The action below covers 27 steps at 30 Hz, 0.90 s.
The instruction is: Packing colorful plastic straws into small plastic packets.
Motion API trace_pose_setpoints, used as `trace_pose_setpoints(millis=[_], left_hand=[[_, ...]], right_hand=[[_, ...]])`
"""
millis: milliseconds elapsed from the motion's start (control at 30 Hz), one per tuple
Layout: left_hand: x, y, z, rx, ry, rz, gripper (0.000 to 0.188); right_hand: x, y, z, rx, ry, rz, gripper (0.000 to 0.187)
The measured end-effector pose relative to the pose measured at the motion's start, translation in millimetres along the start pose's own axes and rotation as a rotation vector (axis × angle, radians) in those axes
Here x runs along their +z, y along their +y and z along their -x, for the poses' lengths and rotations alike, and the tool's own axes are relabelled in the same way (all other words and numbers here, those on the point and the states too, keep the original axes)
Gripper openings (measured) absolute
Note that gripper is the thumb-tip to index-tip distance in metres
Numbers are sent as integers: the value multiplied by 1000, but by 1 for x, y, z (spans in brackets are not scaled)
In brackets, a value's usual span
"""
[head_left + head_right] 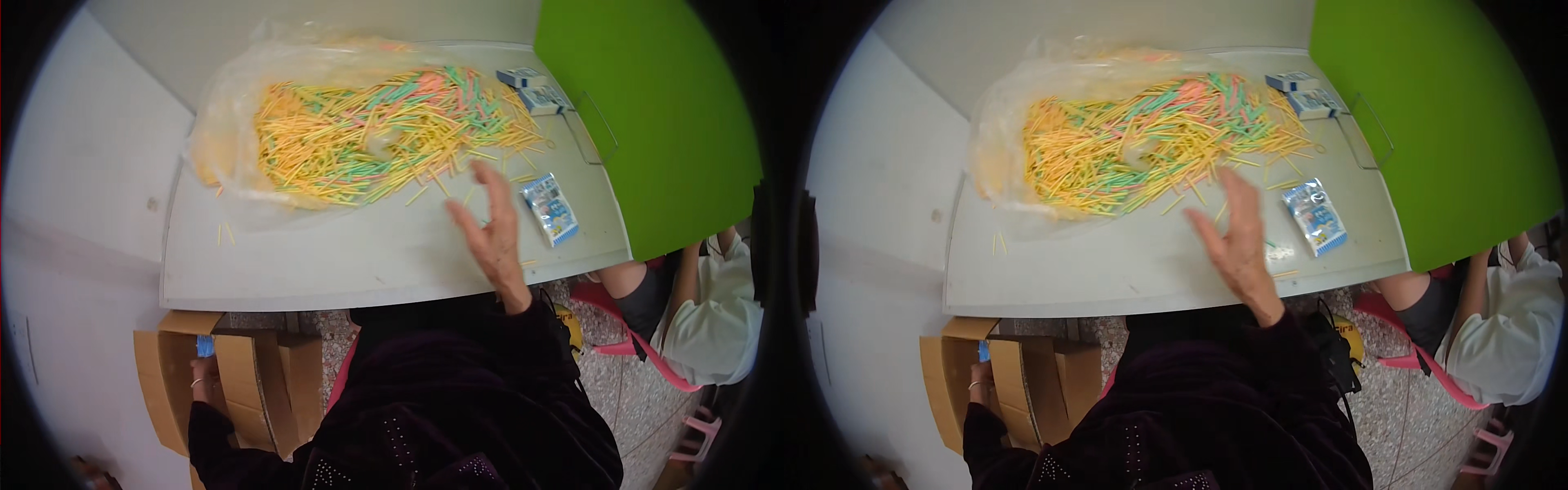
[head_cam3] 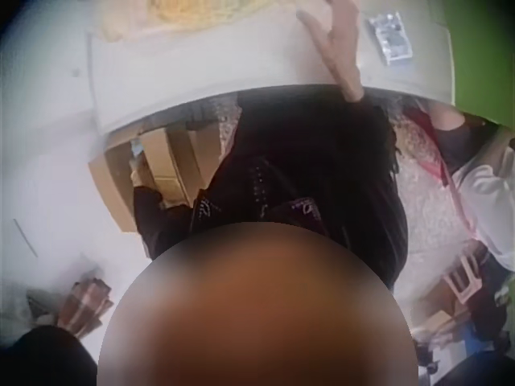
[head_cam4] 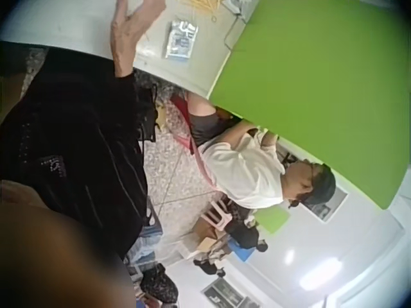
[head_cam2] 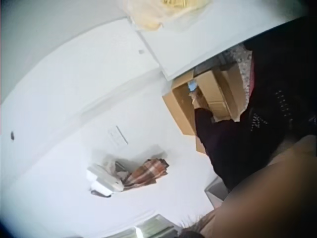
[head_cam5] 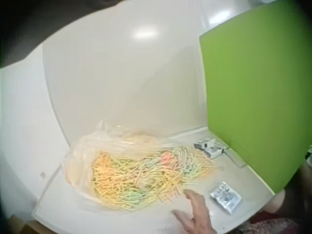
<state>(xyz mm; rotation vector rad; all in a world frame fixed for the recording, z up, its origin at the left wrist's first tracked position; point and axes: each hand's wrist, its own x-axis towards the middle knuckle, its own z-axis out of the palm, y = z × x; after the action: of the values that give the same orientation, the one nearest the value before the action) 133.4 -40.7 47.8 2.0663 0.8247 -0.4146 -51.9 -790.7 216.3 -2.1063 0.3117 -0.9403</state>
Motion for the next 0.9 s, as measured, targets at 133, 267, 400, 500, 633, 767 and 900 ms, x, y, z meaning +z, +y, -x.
trace_pose_setpoints(millis=[133,267,400,500,633,767,900], left_hand=[[-2,74,54,715,443,-124,75],[67,182,203,995,607,24,69],[173,244,290,1208,378,-114,62],[252,270,330,1399,71,-125,61],[347,297,372,1588,-213,-143,51],[425,324,419,1747,-474,-74,42],[467,350,459,1754,-615,-23,41]], right_hand=[[-67,48,3,-119,381,486,52],[-100,80,20,271,244,640,46],[-102,99,21,349,231,418,33],[-102,109,20,345,239,403,26],[-107,114,21,336,353,325,20],[-109,98,14,238,432,211,21],[-105,67,10,239,226,-48,24]])
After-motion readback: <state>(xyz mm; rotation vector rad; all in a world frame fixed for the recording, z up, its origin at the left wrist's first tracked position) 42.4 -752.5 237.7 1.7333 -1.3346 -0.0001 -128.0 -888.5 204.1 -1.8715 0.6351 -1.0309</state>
